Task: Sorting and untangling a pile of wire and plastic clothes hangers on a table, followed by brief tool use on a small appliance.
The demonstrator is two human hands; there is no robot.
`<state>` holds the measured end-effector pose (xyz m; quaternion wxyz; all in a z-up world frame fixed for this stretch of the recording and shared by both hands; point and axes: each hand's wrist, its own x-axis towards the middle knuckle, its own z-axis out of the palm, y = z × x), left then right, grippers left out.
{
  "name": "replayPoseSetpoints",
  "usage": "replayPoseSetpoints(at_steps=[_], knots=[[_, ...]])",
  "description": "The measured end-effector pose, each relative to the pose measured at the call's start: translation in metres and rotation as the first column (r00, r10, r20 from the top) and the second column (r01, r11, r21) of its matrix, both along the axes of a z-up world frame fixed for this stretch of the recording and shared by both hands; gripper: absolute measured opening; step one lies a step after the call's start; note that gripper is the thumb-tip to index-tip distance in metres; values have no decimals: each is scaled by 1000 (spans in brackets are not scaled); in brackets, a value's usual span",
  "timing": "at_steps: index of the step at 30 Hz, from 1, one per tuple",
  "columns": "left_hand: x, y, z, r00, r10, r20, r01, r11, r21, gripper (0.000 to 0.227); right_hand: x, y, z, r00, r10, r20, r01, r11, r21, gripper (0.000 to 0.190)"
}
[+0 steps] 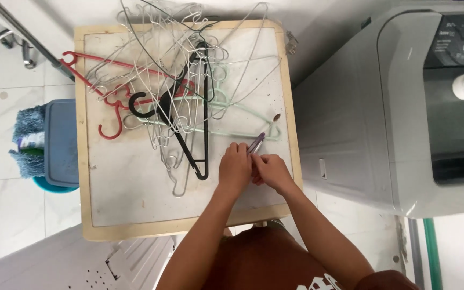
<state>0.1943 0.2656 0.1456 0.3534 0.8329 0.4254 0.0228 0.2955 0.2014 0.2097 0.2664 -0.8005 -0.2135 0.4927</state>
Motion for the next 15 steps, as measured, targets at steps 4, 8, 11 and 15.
replayPoseSetpoints(at_steps=[4,8,11,15], knots=[[-14,6,-10,994,-114,-4,113,992,-61,15,-14,-12,-5,996,-69,-59,67,997,-34,43],[-29,-13,-5,977,-197,76,208,964,-166,14,-53,-30,35,995,-90,-51,90,996,2,43],[-30,-31,10,967,-241,82,253,949,-187,14,-55,-62,7,947,-286,-143,292,956,21,34],[-35,-38,35,962,-270,-40,267,962,-57,14,-47,-78,-3,818,-482,-313,509,861,4,37]])
